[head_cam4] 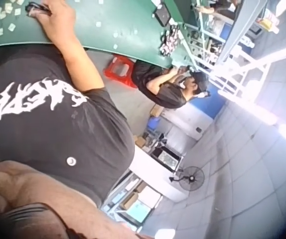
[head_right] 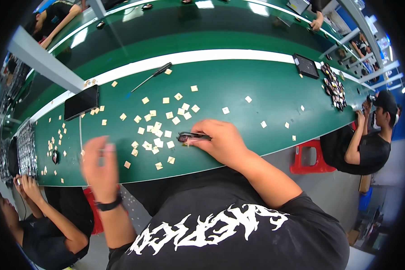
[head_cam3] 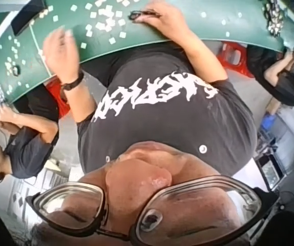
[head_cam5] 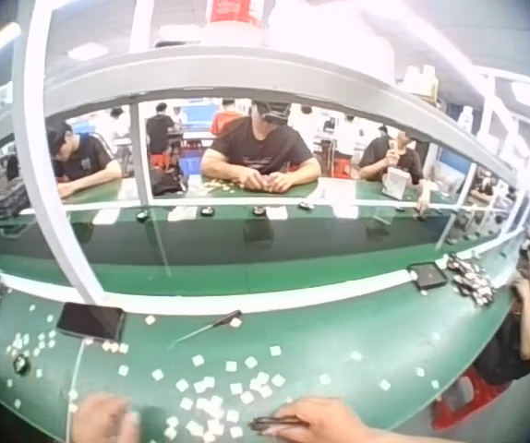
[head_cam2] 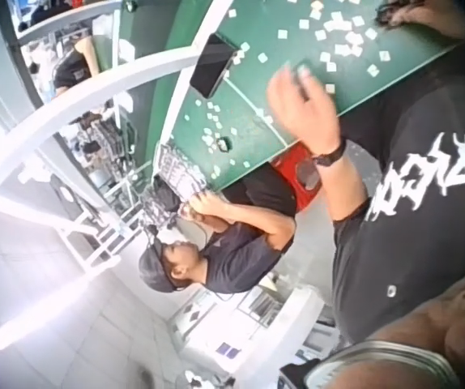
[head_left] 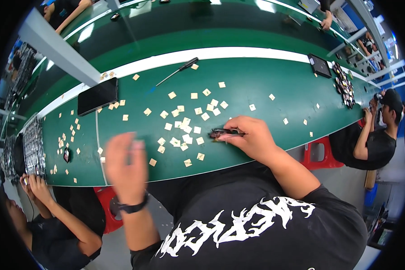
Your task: Assembling small electronic components for smartwatches on a factory production line.
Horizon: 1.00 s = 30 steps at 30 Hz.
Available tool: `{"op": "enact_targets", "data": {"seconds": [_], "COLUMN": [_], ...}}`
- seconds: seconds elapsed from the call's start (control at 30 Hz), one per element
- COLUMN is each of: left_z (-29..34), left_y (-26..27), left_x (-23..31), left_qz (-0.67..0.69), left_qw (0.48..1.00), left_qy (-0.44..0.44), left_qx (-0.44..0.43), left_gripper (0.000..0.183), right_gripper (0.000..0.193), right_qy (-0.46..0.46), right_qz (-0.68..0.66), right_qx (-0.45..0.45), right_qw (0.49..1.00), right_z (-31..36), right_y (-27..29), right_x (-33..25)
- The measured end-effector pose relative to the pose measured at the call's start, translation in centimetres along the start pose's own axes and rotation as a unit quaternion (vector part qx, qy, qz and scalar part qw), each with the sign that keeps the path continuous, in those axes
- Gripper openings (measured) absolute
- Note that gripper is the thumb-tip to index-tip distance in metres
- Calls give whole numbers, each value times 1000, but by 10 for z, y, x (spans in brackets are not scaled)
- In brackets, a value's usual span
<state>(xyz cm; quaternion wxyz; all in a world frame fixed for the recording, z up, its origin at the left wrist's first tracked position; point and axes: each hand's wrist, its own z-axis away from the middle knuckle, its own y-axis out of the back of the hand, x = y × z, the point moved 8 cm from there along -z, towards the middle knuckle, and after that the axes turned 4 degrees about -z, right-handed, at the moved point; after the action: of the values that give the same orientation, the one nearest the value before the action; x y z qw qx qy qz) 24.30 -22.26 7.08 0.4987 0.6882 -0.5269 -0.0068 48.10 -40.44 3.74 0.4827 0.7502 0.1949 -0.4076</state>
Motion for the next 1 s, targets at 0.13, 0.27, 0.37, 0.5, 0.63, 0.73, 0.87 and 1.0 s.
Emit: {"op": "enact_targets", "data": {"seconds": [0.13,0.27,0.37,0.5,0.63,0.73,0.87,1.0], "left_z": [17,44,52,51,46,48,45,47], "left_y": [-75,-107,-113,-119,-117,-117,-111,-113], "left_x": [56,68,67,58,57,56,55,52], "left_qz": [296,494,462,516,500,451,453,455], "left_qw": [930,790,779,756,788,813,825,833], "left_qy": [30,153,167,224,239,243,224,225], "left_qx": [-215,-329,-388,-335,-269,-278,-254,-223], "left_gripper": [41,44,43,40,36,36,37,35], "right_gripper": [25,23,24,20,28,51,53,38], "right_qy": [-162,-141,-125,-157,-93,-95,-107,-68], "right_qz": [-144,-183,-201,-172,-99,51,138,130], "right_qx": [-47,-152,-162,-87,-28,-43,-58,-54], "right_qw": [975,961,958,969,990,993,983,988], "right_z": [-1,-1,1,8,11,13,14,14], "right_y": [-5,-14,-19,-12,-8,-10,-7,-13], "right_x": [1,-19,-19,-8,-16,-15,-19,-23]}}
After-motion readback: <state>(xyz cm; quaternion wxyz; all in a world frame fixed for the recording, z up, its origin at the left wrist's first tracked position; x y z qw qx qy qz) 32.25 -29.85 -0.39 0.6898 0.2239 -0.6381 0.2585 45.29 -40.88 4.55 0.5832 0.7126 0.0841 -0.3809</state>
